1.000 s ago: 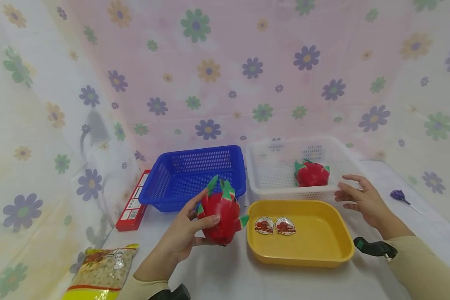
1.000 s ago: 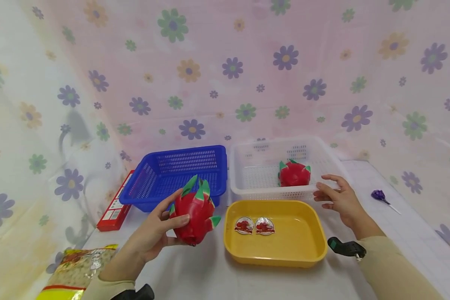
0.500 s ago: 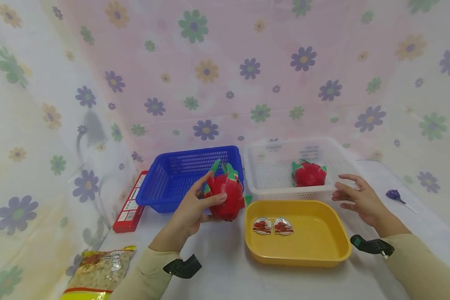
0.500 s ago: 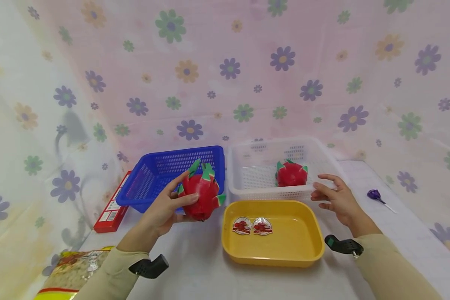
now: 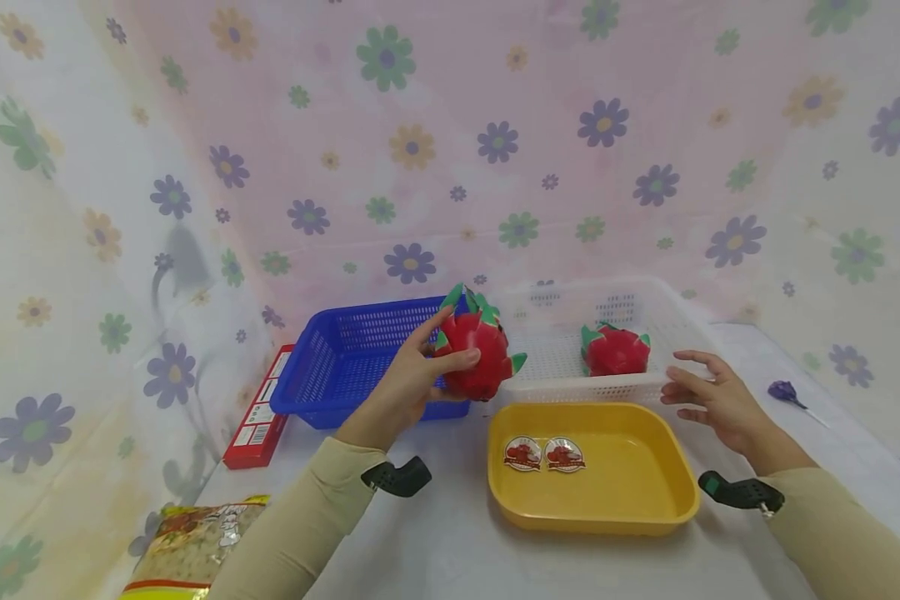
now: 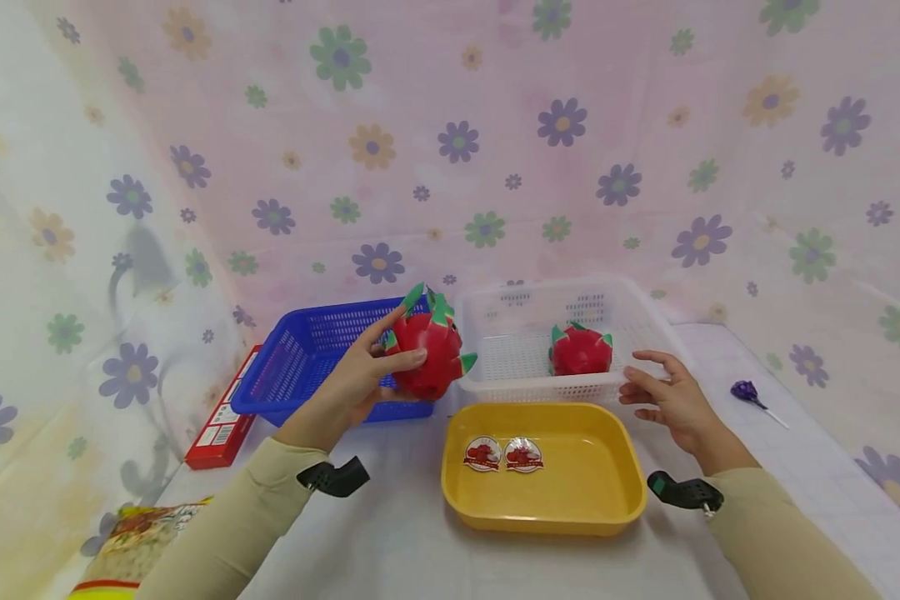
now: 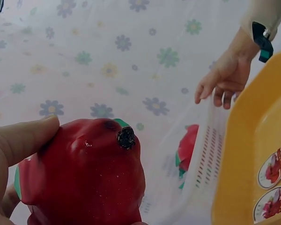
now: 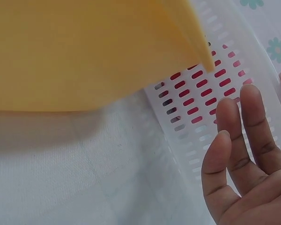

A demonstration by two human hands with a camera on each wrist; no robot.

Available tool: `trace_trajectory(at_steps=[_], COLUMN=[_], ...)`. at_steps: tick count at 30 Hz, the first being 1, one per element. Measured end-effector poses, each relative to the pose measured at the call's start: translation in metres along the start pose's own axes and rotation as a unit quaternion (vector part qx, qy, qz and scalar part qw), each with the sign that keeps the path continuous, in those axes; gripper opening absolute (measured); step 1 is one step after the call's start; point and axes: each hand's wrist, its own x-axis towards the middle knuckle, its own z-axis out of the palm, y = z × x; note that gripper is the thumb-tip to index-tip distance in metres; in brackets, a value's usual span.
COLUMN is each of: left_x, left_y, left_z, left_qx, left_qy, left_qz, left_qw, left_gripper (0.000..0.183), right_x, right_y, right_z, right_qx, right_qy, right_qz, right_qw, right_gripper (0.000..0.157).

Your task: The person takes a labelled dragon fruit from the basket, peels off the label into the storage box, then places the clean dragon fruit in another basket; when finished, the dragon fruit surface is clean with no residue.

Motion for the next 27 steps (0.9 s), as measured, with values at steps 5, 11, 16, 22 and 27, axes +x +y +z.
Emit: trace_trajectory(at_steps=[5,11,16,22,27], left_x=[0.020,0.048,0.068,0.083,0.094], left_y=[0.010,0.017,0.021,0.029,0.038], left_z=[0.013,0.026,0.033,0.046,0.056], left_qx=[0.002,-0.009,-0.006,0.002,-0.001], left_qy=[-0.016,-0.032,-0.036,-0.055,-0.060], left_qz=[0.010,0.018,0.023,0.017,0.021], left_qw=[0.9998,0.9993,0.9991,0.9984,0.9980], left_gripper=[0.077,0.078,0.078,0.079,0.078], right_x=[0.000,0.000,0.000,-0.002,-0.001], right_y=[0.002,0.002,0.000,-0.002,-0.004], right_z=[-0.002,-0.002,-0.002,-0.002,-0.002], right_qx=[-0.007,-0.015,-0.024,-0.021,-0.023], right_qy=[0.002,0.002,0.004,-0.002,-0.005], right_qz=[0.003,0.007,0.007,0.009,0.013], right_qw=[1.000,1.000,1.000,1.000,1.000], right_gripper=[0.051,0.057,0.061,0.056,0.057])
